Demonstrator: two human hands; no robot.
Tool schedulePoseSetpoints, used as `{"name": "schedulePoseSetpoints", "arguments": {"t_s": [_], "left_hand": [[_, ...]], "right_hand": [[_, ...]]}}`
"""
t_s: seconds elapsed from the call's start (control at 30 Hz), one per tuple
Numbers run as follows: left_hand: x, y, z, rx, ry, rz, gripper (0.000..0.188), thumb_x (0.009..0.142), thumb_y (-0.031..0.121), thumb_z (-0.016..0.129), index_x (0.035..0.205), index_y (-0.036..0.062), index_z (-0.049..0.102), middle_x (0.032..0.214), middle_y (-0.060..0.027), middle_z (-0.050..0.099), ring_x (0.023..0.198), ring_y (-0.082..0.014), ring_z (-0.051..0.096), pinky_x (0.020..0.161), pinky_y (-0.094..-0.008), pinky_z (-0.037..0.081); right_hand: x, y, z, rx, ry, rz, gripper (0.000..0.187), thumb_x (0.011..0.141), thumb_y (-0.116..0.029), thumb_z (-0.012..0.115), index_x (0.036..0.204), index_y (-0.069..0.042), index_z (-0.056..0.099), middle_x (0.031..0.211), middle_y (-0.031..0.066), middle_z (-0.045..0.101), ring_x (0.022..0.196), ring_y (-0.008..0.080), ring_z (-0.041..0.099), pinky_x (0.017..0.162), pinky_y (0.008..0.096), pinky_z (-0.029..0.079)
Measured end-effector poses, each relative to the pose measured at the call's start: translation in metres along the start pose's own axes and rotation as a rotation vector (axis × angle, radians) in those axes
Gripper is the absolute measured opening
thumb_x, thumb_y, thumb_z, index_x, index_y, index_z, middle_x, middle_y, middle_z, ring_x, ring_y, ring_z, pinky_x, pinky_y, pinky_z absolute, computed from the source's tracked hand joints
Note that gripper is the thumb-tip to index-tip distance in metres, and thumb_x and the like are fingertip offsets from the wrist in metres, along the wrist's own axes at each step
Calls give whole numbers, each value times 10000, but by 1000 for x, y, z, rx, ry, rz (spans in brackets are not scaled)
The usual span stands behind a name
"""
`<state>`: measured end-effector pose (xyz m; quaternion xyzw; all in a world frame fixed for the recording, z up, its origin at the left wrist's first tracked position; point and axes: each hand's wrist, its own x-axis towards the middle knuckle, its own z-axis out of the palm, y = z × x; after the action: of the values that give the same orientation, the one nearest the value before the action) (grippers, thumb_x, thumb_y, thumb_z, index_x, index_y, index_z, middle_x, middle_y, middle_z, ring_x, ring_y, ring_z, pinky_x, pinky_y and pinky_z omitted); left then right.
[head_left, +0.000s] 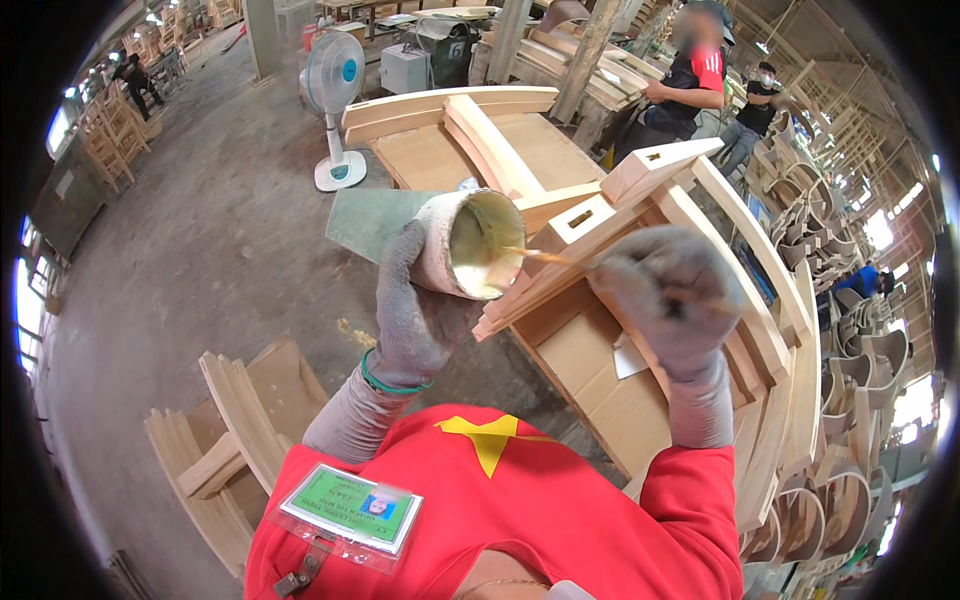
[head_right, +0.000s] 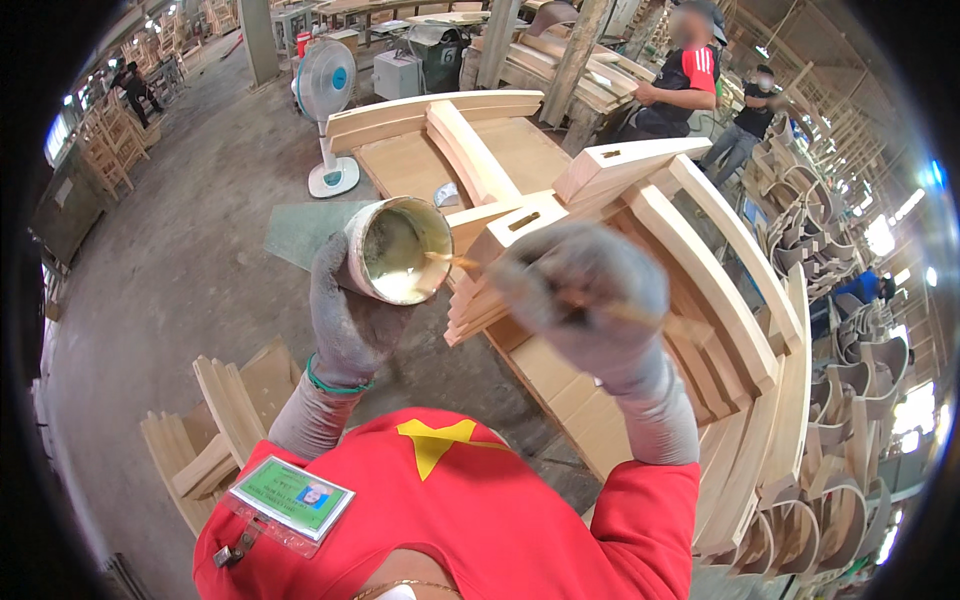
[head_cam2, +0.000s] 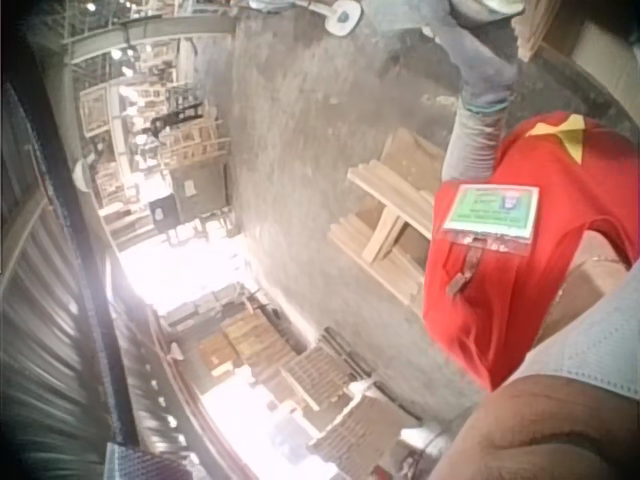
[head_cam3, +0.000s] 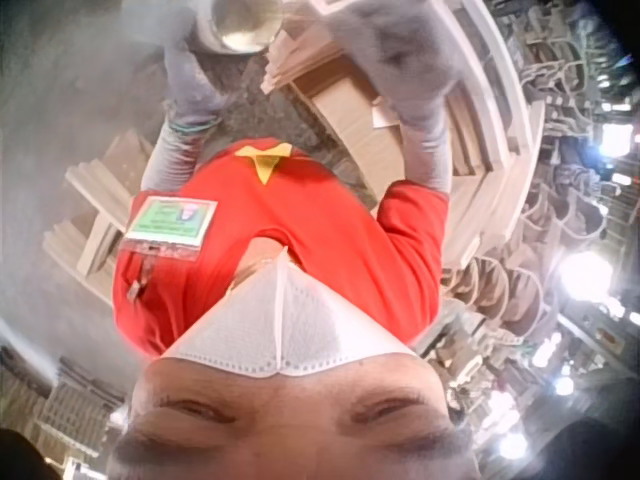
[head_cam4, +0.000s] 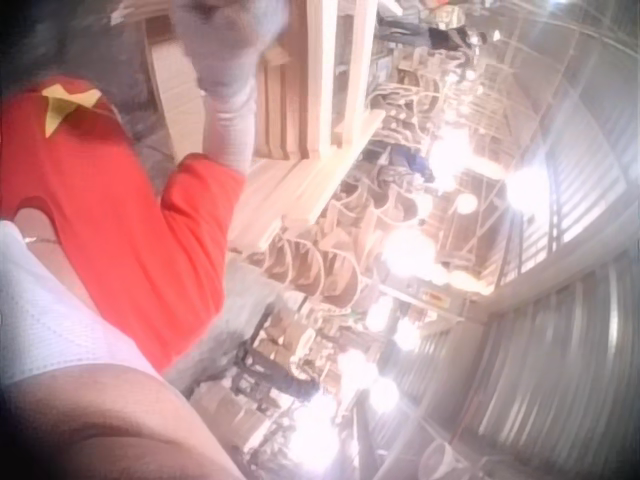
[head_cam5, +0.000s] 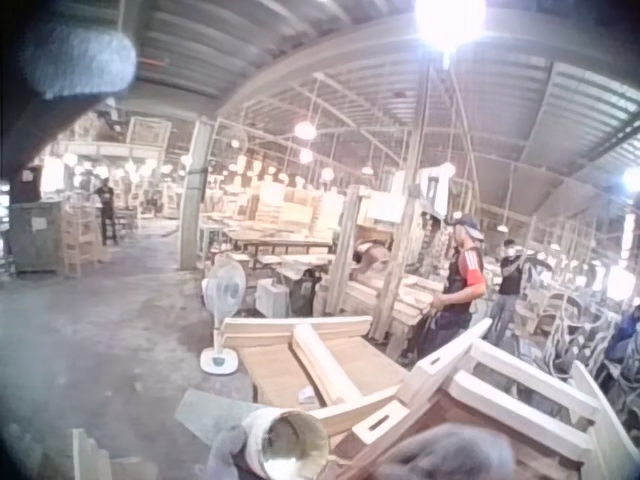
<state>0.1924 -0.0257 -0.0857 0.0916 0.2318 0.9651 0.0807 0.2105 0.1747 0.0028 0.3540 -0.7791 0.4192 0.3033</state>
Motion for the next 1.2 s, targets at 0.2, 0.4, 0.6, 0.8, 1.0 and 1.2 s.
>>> {"name": "schedulePoseSetpoints", "arguments": {"t_s": [0.2, 0.4, 0.6, 0.8, 1.0, 1.2], "left_hand": [[-17, 14, -7, 86, 1, 189, 527, 946, 437, 386, 1318, 65, 421, 1296, -87, 480, 1202, -230, 466, 1016, -405, 383], [-38, 33, -36, 281, -77, 271, 487, 969, 385, 379, 1306, 36, 422, 1302, -86, 481, 1214, -217, 456, 1042, -398, 355], [-73, 63, -103, 95, 281, 377, 482, 944, 442, 400, 1283, 110, 478, 1244, -58, 535, 1163, -231, 503, 955, -416, 442], [-163, 81, -152, 62, 550, 401, 478, 922, 492, 416, 1282, 183, 476, 1184, -43, 557, 1040, -219, 565, 767, -421, 508], [-196, 54, -122, -9, 647, 438, 480, 916, 481, 412, 1253, 148, 489, 1187, -62, 555, 1079, -269, 546, 878, -501, 471], [-215, 28, -102, -61, 532, 257, 461, 941, 438, 370, 1243, 114, 499, 1189, -107, 557, 1082, -294, 546, 907, -514, 450]], "right_hand": [[-11, -6, 40, 76, -98, 22, 214, 742, -4, 729, 796, -66, 531, 798, 73, 648, 702, 201, 640, 601, 285, 496], [-4, -22, 35, 13, -335, -65, 200, 609, 32, 715, 679, -79, 564, 802, 32, 668, 726, 199, 611, 623, 291, 478], [-38, -13, 25, 214, -207, 69, 127, 608, 27, 698, 673, -31, 606, 832, 121, 668, 806, 196, 606, 677, 296, 475], [-102, 6, 48, 519, -43, 620, 73, 713, 46, 655, 771, 28, 615, 979, 133, 629, 874, 182, 603, 797, 286, 481], [-124, 4, 73, 560, -106, 641, 100, 737, 41, 643, 829, 7, 625, 897, 87, 608, 855, 162, 585, 769, 272, 467], [-150, -23, 74, 415, -157, 581, 125, 748, 8, 654, 871, -7, 660, 838, 70, 600, 806, 152, 580, 708, 261, 463]]}}
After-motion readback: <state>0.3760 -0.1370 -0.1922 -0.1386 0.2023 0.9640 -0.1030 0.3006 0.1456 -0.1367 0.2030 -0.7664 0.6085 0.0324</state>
